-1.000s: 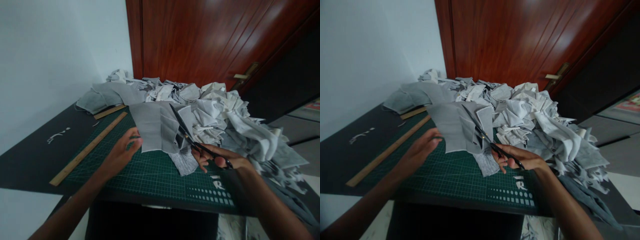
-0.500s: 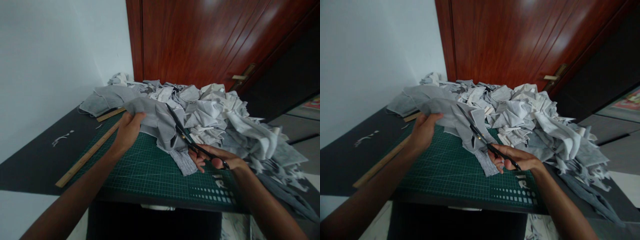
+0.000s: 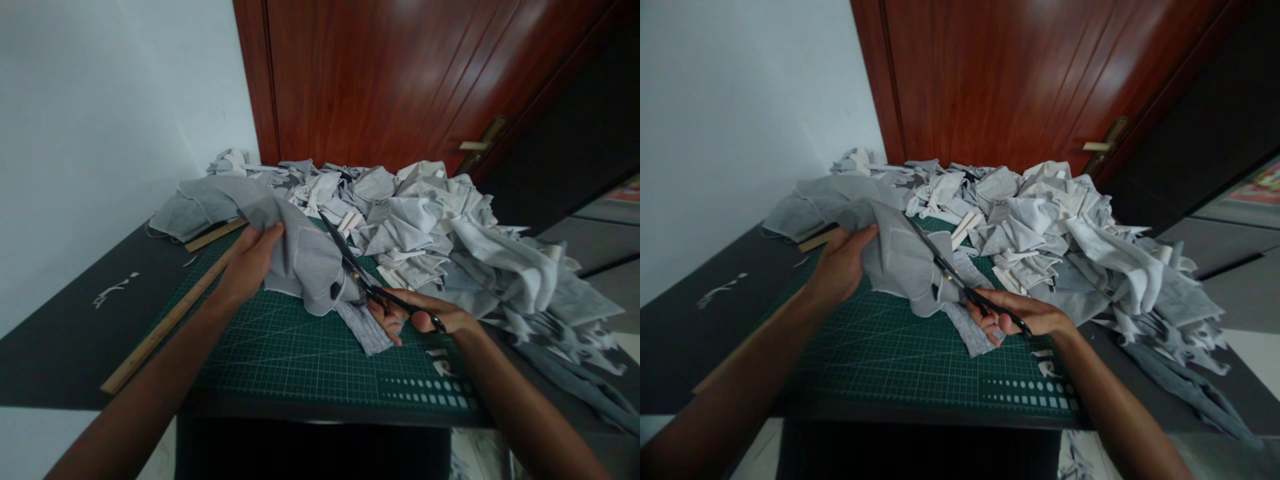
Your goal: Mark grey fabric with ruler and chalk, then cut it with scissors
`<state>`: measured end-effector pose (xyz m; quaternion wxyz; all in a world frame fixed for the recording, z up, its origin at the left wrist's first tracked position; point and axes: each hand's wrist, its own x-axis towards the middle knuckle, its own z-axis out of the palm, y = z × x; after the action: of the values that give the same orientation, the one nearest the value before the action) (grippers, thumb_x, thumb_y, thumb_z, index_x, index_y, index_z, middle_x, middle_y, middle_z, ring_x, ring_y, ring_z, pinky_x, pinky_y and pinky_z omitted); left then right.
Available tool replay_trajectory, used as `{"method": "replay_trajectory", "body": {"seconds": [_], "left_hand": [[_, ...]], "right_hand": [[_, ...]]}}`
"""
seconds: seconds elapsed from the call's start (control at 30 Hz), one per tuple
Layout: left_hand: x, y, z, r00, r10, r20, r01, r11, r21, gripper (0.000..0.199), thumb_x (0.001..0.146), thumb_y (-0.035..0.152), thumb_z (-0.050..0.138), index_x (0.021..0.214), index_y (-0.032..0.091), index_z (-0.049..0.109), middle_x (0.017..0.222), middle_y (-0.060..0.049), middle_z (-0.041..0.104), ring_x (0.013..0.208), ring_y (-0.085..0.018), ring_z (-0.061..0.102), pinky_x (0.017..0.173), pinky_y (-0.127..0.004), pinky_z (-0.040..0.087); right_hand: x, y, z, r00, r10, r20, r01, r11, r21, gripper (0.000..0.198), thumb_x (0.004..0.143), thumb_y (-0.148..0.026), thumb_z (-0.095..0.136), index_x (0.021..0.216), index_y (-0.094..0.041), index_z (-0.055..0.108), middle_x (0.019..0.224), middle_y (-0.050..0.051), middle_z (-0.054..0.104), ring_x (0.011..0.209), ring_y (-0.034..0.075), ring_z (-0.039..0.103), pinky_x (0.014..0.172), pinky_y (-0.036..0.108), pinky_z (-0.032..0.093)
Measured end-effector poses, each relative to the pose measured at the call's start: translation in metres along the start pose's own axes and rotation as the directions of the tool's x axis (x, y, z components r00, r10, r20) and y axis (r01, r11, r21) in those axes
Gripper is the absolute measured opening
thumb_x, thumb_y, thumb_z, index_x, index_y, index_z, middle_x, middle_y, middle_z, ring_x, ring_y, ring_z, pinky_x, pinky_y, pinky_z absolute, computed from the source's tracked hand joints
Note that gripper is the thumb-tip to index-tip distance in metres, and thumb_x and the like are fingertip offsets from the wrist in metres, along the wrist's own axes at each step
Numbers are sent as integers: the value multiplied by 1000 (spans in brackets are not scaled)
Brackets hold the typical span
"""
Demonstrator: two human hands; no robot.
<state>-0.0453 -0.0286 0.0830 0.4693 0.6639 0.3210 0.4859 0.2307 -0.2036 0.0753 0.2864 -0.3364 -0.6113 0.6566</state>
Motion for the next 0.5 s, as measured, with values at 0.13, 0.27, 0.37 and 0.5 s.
{"method": "replay_trajectory", "body": {"seconds": [0.13,0.27,0.37,0.5], "left_hand": [[-10,-1,3,990,-133,41,134,990,-33,46,97,69,57,108,27,72,111,-8,80,129,-32,69,113,-50,55],[-26,9,0,949,-279,145,265,958,109,44,79,65,83,96,25,75,99,-8,82,113,-38,77,101,-51,63],[-35,12,5,911,-370,181,359,929,90,49,71,57,91,104,23,76,115,-8,82,117,-35,77,104,-48,63],[-38,10,11,827,-526,198,541,841,-26,39,76,53,87,101,24,78,116,-9,83,114,-34,78,100,-46,66]], "right_hand": [[3,2,1,1000,-4,28,4,1000,-2,73,81,-88,72,105,-23,51,85,-5,39,68,14,43,62,28,46],[6,7,6,1000,11,9,-10,999,-39,70,87,-89,65,102,-22,49,88,-4,38,72,13,39,63,26,50],[7,14,7,999,13,-32,-15,998,-62,72,88,-89,63,106,-21,50,90,-3,40,72,13,39,62,25,52],[4,19,2,1000,23,-11,-23,999,-49,71,88,-88,63,110,-21,50,90,-3,41,72,12,41,63,24,52]]}}
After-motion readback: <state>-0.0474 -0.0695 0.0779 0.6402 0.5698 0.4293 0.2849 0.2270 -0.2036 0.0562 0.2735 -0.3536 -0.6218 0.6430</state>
